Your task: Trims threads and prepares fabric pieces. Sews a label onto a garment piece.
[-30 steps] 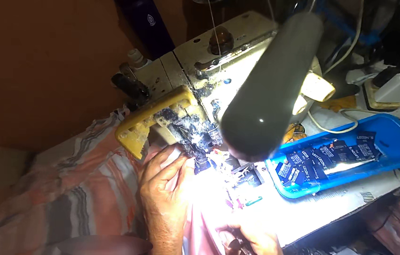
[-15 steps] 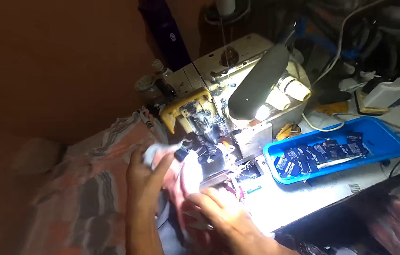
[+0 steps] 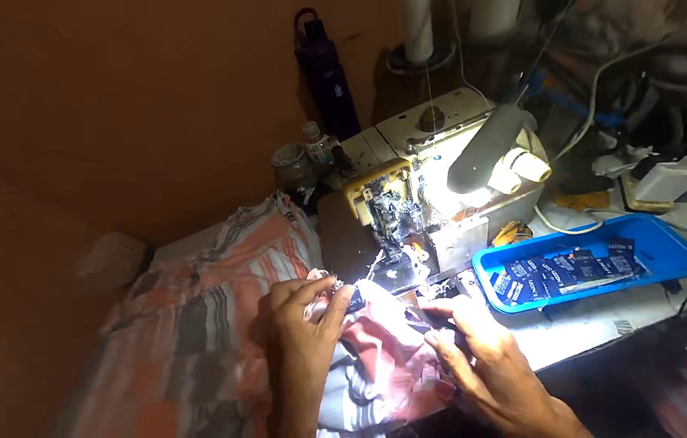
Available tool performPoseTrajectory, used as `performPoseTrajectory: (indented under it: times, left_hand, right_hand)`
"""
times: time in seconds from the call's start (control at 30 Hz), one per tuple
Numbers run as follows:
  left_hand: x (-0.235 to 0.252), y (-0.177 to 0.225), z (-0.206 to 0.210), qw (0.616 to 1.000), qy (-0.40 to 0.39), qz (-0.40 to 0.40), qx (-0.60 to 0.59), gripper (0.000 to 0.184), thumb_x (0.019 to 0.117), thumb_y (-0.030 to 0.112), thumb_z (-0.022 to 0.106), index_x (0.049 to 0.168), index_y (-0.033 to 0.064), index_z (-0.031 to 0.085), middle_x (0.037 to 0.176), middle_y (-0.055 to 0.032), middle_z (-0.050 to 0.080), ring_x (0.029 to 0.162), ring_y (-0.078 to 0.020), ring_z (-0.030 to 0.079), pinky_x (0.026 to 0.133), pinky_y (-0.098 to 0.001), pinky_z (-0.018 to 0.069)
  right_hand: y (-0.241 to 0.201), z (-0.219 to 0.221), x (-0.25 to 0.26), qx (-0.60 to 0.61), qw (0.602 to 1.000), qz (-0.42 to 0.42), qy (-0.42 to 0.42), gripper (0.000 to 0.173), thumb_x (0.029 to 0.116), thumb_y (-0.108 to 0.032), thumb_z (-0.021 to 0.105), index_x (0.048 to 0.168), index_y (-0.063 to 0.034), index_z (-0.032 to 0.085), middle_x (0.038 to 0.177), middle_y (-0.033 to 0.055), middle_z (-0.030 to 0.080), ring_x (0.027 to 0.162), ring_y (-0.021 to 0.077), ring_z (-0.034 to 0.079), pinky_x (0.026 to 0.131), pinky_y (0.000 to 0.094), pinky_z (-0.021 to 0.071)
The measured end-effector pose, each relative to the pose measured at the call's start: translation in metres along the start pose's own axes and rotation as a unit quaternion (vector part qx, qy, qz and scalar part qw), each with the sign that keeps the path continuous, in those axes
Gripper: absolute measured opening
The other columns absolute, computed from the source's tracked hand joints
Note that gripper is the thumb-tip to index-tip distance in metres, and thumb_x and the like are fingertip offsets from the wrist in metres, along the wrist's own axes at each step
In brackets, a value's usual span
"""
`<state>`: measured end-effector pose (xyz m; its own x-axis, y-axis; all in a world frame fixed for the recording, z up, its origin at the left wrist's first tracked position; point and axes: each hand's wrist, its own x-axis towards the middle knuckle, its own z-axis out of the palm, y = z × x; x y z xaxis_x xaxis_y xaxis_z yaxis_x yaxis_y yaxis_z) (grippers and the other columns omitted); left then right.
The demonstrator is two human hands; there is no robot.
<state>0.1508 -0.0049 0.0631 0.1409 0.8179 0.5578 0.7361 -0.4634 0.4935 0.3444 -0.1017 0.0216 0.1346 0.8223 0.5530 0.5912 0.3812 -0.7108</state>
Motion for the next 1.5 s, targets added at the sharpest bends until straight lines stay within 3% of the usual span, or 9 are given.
performPoseTrajectory:
  times: [0.07,0.13,0.33,0.67,1.0,1.13,1.27,1.43,1.5]
  left_hand:
    - [0.005,0.001,0.004,0.998,0.024,-0.004,-0.057,0.019,0.0884,0.022,0.071,0.089,0.0044,0.077,0.085,-0.003,0.07,0.08,-0.0012,0.065,0.074,-0.0165,0.0522]
    - [-0.001,0.008,-0.001,0.994,0.072,0.001,-0.079,0.019,0.0918,0.016,0.066,0.089,-0.0019,0.073,0.082,-0.0037,0.068,0.076,0.0046,0.062,0.072,-0.0097,0.05]
    - [-0.029,0.014,-0.011,0.983,0.166,0.007,-0.072,0.022,0.093,0.011,0.065,0.086,-0.01,0.067,0.08,-0.0059,0.062,0.078,0.0071,0.057,0.074,-0.0064,0.0454]
    - [-0.047,0.007,-0.005,0.98,0.168,0.04,-0.099,0.024,0.0932,0.018,0.067,0.08,-0.0029,0.067,0.078,-0.0003,0.063,0.081,0.0068,0.058,0.077,-0.0073,0.0455]
    - [-0.061,0.007,-0.004,0.98,0.171,0.072,-0.074,0.028,0.0979,0.027,0.061,0.085,0.0023,0.065,0.081,-0.002,0.063,0.085,0.0002,0.059,0.084,-0.0143,0.0454]
    - [-0.051,-0.01,-0.005,0.992,0.082,0.077,0.059,0.065,0.0868,0.053,0.065,0.123,-0.0012,0.068,0.125,-0.0245,0.065,0.12,-0.0398,0.058,0.102,-0.0575,0.0386]
    - [-0.045,-0.023,-0.003,0.99,0.08,0.097,0.06,0.024,0.0865,0.023,0.062,0.088,0.0063,0.079,0.112,-0.0171,0.073,0.117,-0.0385,0.065,0.105,-0.0641,0.0368]
    - [-0.045,-0.02,-0.022,0.989,0.105,0.09,0.05,0.026,0.0928,0.018,0.057,0.091,0.0008,0.076,0.101,-0.0167,0.075,0.106,-0.0329,0.07,0.103,-0.0588,0.0399]
    - [-0.042,-0.022,-0.033,0.99,0.109,0.087,0.037,0.024,0.0914,0.013,0.056,0.094,-0.0014,0.075,0.102,-0.019,0.074,0.103,-0.0323,0.069,0.102,-0.0588,0.0393]
  right_hand:
    - [-0.002,0.006,0.004,0.008,0.999,-0.025,0.026,0.027,0.0974,-0.02,0.061,0.111,0.0004,0.071,0.093,0.0113,0.071,0.078,0.0091,0.065,0.072,0.0175,0.0517]
    - [-0.005,0.011,0.009,-0.006,0.997,-0.055,0.057,0.026,0.0959,-0.023,0.064,0.106,0.0003,0.072,0.089,0.0105,0.071,0.077,0.0088,0.064,0.073,0.0161,0.0507]
    - [-0.025,0.033,0.036,-0.051,0.994,-0.09,0.032,0.026,0.0978,-0.027,0.063,0.105,-0.0045,0.074,0.088,0.0087,0.072,0.078,0.0174,0.07,0.067,0.0295,0.0561]
    - [-0.026,0.04,0.046,-0.121,0.983,-0.128,0.051,0.021,0.099,-0.024,0.06,0.095,-0.0088,0.074,0.081,0.0049,0.071,0.067,0.017,0.068,0.056,0.0301,0.0519]
    - [-0.018,0.038,0.042,-0.144,0.976,-0.125,0.102,0.019,0.0964,-0.018,0.061,0.088,-0.0075,0.074,0.072,0.0059,0.069,0.062,0.0197,0.068,0.051,0.035,0.0514]
    - [-0.006,0.016,0.061,-0.218,0.975,-0.006,0.029,0.015,0.0936,-0.017,0.069,0.099,-0.0028,0.073,0.085,0.0151,0.069,0.076,0.0343,0.069,0.062,0.0515,0.0533]
    - [-0.006,0.03,0.08,-0.206,0.975,-0.016,-0.076,0.014,0.0956,-0.015,0.067,0.099,-0.0021,0.07,0.089,0.0154,0.066,0.08,0.0333,0.068,0.067,0.0502,0.0541]
    - [-0.016,0.023,0.07,-0.14,0.984,-0.102,0.05,0.014,0.0968,-0.015,0.062,0.093,-0.0059,0.072,0.076,0.0074,0.066,0.065,0.022,0.065,0.058,0.0405,0.0526]
    - [-0.014,0.013,0.054,-0.074,0.991,-0.054,0.095,0.019,0.0978,-0.021,0.062,0.098,-0.0065,0.074,0.078,0.0027,0.066,0.063,0.0116,0.059,0.058,0.0303,0.048]
